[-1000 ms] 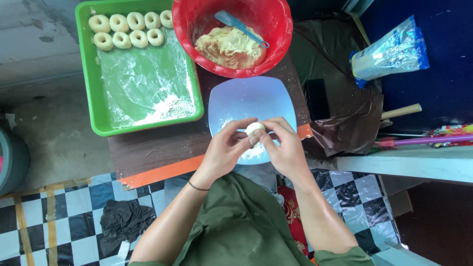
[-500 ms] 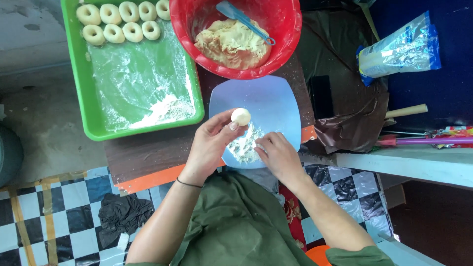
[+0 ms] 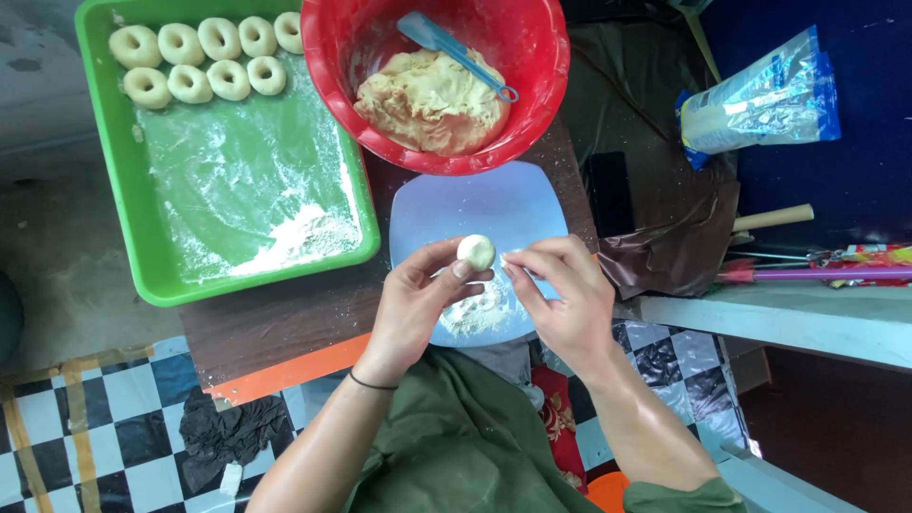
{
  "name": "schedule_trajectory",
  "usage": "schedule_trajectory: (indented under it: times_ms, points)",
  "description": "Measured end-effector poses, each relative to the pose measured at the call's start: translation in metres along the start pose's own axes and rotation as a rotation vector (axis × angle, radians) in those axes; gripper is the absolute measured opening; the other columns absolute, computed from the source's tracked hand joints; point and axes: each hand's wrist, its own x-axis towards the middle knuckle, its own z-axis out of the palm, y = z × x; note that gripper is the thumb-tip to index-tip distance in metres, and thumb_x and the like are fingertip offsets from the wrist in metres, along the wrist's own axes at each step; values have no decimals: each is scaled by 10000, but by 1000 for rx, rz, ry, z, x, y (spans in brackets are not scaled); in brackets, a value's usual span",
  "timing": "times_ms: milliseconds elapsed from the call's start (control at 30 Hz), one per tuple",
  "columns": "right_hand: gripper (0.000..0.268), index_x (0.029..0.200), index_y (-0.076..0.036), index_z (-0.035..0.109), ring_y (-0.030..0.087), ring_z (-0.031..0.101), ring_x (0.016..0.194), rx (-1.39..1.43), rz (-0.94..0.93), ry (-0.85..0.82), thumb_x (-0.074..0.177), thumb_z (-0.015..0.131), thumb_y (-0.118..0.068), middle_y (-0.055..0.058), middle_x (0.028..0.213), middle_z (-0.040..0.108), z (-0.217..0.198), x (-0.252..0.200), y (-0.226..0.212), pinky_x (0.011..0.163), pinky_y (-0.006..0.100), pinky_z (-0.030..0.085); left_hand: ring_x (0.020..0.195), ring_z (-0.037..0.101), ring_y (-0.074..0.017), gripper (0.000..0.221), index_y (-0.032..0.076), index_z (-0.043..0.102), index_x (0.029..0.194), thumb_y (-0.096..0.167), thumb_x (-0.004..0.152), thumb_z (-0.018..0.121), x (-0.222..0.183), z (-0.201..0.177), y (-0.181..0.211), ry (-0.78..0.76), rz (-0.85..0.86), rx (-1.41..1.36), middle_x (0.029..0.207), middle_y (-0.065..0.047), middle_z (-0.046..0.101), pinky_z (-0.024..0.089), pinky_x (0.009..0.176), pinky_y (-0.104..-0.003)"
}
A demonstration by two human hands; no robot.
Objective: Shaping pieces of dough into ring-shaped donuts and placing them on a tray.
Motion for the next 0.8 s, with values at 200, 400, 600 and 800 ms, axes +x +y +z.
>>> schedule_trajectory:
  times_ms: [200, 400, 600, 800]
  points:
    - [159, 1075, -76, 784, 208, 604, 758, -149, -228, -16, 938, 731, -15, 59, 962, 655, 9, 11, -8, 621, 320, 548, 974, 753, -392, 455, -120, 606, 1305, 111, 929, 720, 2, 3, -3, 34, -19, 8, 1125, -302, 691, 647, 863, -517]
    - [378, 1182, -107, 774, 271, 642, 913, -254, -308, -153, 868, 636, 55, 110, 1106, 630, -11, 7, -7, 714, 328, 602, 953, 759, -397, 438, -146, 574, 1317, 71, 952, 678, 6, 2, -5, 63, -59, -73, 1128, -314, 672, 646, 854, -499]
    - [96, 1029, -47, 751, 182, 662, 749, 211, 215, -62, 972, 711, -112, 75, 888, 662, -4, -12, 18, 674, 300, 587, 1007, 736, -398, 498, -142, 566, 1316, 122, 926, 728, 2, 7, 2, 16, 28, -116, 1163, -314, 647, 627, 899, -520]
    - [114, 981, -11, 717, 160, 678, 740, 491, 454, -36, 1010, 659, -106, 87, 862, 678, 14, -27, 19, 681, 297, 597, 960, 744, -301, 472, -97, 598, 1289, 104, 896, 765, 0, -1, -7, -41, 21, -67, 1142, -241, 665, 643, 847, -428]
